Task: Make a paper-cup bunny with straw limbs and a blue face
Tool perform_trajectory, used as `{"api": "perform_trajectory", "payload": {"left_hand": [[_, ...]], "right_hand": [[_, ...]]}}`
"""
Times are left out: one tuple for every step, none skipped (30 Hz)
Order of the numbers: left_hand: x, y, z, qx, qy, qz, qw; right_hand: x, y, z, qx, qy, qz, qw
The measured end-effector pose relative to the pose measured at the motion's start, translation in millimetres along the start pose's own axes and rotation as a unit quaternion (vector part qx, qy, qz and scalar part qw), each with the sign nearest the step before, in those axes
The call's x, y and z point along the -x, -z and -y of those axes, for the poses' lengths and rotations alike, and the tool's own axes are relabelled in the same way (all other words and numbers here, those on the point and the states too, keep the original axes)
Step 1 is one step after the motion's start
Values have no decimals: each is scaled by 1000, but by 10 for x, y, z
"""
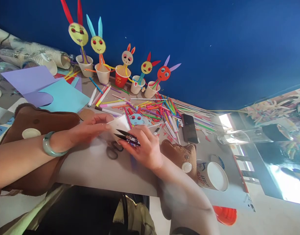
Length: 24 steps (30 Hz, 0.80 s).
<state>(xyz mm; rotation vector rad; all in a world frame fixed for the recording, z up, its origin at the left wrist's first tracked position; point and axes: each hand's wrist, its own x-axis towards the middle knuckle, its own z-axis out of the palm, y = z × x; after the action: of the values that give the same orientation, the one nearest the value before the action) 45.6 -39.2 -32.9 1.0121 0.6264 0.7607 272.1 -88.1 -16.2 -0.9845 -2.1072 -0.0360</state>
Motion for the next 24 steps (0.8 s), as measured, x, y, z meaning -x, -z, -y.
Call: {"api": "perform_trajectory", "payload": {"left_hand": [[2, -2, 7, -9, -5, 3, 1000], [0, -4, 16, -18, -15, 7, 1000], [-3, -5, 26, -25, -25, 12, 999], [-8, -6, 35, -29, -33, 15, 999], [-13, -6, 43, -25, -37, 15, 999], [-17, -7, 48, -15, -37, 11, 999], [-22, -7, 49, 1, -34, 3, 999], [-26, -7, 47, 20, -29, -8, 999], [-29, -7, 42, 41, -23, -17, 999], [-32, -5, 36, 59, -16, -22, 998], [-34, -3, 28, 73, -7, -20, 997], [-34, 0, 21, 81, 4, -12, 997], [-33, 3, 15, 83, 17, -1, 996], [-30, 5, 10, 78, 28, 8, 997], [-25, 6, 7, 66, 38, 15, 997], [-19, 4, 4, 50, 46, 20, 997], [-11, 0, 0, 35, 51, 22, 998], [-4, -6, -5, 24, 53, 23, 998], [3, -13, -10, 19, 53, 23, 998], [8, -21, -17, 20, 54, 24, 998], [10, -27, -24, 23, 56, 25, 998], [9, -32, -30, 25, 57, 26, 998], [5, -35, -34, 23, 58, 26, 998], [-2, -35, -35, 16, 56, 25, 998]], "right_hand": [[4, -4, -7, 3, 2, 2, 1000], [6, -8, -14, 4, 3, 2, 1000], [6, -11, -21, 5, 3, 1, 1000], [3, -13, -25, 6, 3, 0, 1000], [-2, -13, -28, 7, 2, -2, 1000], [-9, -12, -30, 9, 3, -5, 1000], [-16, -10, -30, 11, 6, -10, 1000], [-24, -8, -29, 14, 8, -16, 1000], [-32, -5, -28, 17, 10, -22, 1000], [-38, -3, -27, 18, 11, -28, 999], [-43, -3, -26, 16, 8, -32, 999], [-45, -3, -27, 8, 2, -32, 999], [-46, -4, -28, -2, -6, -31, 1000], [-44, -6, -31, -14, -13, -28, 999], [-42, -8, -37, -24, -18, -24, 999], [-38, -9, -45, -30, -21, -19, 999], [-33, -10, -56, -33, -20, -13, 999], [-28, -8, -70, -34, -16, -5, 999], [-23, -6, -88, -37, -9, 2, 999], [-19, -3, -109, -39, -2, 12, 999], [-16, 1, -131, -41, 5, 20, 999], [-15, 6, -153, -41, 10, 26, 999], [-16, 10, -173, -38, 15, 30, 999], [-20, 13, -191, -33, 17, 33, 999]]}}
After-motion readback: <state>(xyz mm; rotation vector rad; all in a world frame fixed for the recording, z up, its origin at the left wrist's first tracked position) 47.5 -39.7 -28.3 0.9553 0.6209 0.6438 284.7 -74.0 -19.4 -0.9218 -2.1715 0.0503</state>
